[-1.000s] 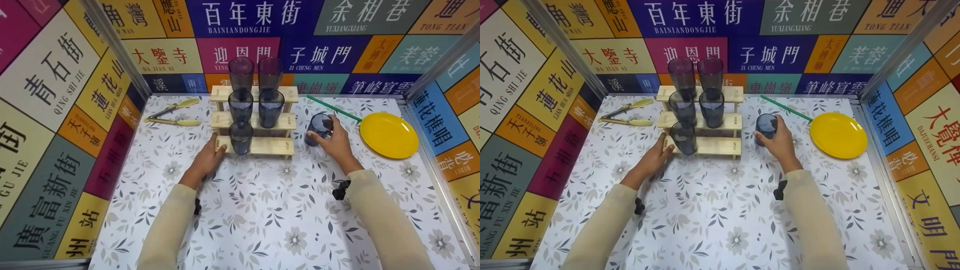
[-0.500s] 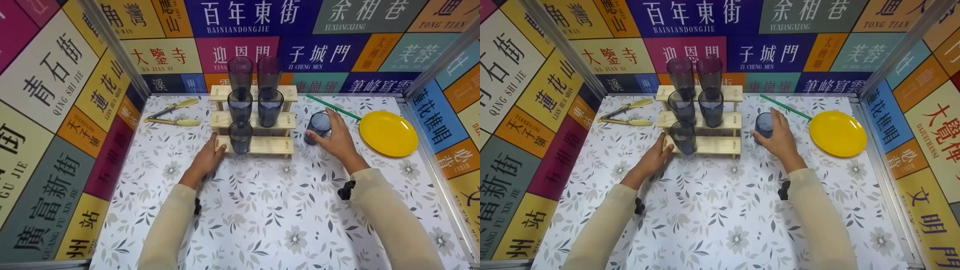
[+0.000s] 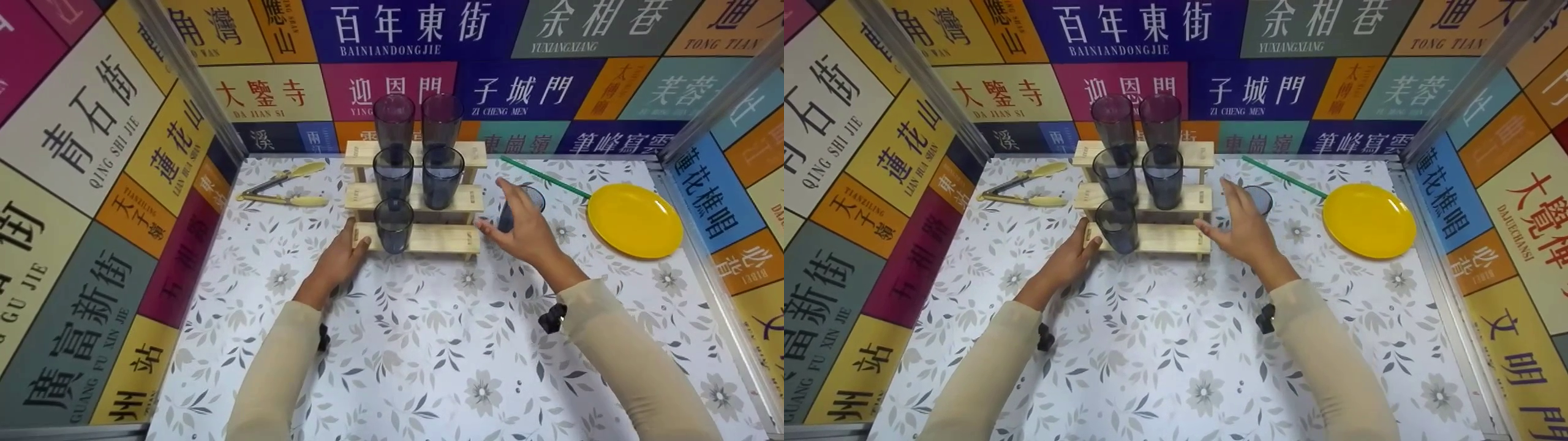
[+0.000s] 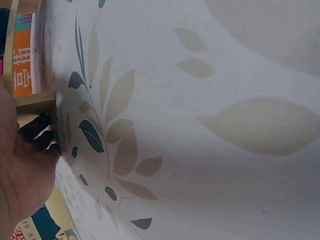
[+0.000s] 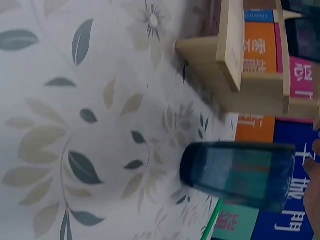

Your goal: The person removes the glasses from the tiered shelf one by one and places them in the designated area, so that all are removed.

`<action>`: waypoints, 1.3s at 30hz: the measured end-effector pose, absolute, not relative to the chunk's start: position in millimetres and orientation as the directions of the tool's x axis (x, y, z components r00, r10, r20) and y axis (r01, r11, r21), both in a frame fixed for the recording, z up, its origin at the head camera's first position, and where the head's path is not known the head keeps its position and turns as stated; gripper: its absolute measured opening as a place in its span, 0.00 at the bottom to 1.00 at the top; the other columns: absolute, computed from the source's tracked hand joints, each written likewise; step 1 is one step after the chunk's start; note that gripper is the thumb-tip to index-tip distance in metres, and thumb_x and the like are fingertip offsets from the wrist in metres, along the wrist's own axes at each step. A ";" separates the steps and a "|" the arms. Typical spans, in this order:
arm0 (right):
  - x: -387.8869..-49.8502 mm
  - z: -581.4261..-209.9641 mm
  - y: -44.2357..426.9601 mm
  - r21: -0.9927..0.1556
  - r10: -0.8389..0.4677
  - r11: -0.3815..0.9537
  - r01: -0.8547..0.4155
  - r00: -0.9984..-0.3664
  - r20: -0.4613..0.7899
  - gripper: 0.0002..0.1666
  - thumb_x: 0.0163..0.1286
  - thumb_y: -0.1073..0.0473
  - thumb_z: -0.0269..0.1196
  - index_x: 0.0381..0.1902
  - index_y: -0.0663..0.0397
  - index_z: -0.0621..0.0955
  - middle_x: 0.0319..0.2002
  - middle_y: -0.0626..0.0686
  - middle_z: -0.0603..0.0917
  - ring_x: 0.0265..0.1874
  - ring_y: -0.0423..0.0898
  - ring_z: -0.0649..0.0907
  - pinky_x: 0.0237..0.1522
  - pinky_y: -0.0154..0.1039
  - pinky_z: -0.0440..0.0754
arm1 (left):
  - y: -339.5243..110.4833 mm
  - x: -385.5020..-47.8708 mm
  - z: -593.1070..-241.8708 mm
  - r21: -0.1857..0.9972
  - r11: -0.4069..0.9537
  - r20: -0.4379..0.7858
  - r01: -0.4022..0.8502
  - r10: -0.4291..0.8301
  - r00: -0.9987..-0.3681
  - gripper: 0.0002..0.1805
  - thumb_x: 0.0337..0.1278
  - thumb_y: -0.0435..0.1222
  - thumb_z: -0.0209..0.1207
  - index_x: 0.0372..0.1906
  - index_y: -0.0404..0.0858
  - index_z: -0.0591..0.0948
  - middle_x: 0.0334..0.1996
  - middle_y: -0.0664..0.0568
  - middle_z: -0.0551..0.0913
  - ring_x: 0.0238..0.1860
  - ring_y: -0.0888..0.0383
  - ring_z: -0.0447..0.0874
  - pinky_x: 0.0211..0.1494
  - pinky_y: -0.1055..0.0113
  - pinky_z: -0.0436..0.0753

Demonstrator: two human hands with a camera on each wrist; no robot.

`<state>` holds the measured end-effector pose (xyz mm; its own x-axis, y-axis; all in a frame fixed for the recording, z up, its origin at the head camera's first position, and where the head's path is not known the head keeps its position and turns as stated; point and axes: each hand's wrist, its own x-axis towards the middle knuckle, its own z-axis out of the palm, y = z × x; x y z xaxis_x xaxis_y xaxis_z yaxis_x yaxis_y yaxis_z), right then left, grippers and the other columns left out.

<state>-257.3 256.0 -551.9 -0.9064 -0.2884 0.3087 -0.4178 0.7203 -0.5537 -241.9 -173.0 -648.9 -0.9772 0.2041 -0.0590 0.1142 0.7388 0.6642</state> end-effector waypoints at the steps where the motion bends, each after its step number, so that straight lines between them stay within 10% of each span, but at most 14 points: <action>1: -255.9 -551.9 251.7 -0.557 -0.297 0.710 -0.431 -0.901 0.317 0.58 0.74 0.39 0.76 0.90 0.47 0.60 0.84 0.63 0.69 0.81 0.66 0.71 0.77 0.73 0.72 | -173.0 -241.7 -649.0 0.666 0.738 -0.060 0.114 0.205 -0.977 0.47 0.90 0.60 0.42 0.92 0.34 0.45 0.88 0.32 0.57 0.87 0.35 0.61 0.89 0.42 0.64; 18: -239.4 -558.1 181.8 -0.545 -0.425 0.593 -0.592 -0.806 0.412 0.53 0.71 0.43 0.79 0.83 0.60 0.70 0.68 0.64 0.84 0.64 0.64 0.87 0.62 0.65 0.86 | -173.5 -240.7 -650.4 0.670 0.733 -0.042 0.118 0.195 -0.980 0.48 0.89 0.62 0.41 0.92 0.35 0.45 0.87 0.30 0.58 0.86 0.32 0.62 0.88 0.39 0.65; 39: -238.7 -566.8 117.0 -0.591 -0.443 0.555 -0.586 -0.809 0.386 0.55 0.70 0.36 0.78 0.82 0.60 0.72 0.73 0.63 0.82 0.66 0.62 0.87 0.67 0.58 0.87 | -171.7 -241.7 -646.0 0.660 0.746 -0.081 0.087 0.185 -0.979 0.47 0.90 0.60 0.43 0.92 0.36 0.45 0.88 0.32 0.58 0.87 0.35 0.62 0.88 0.42 0.66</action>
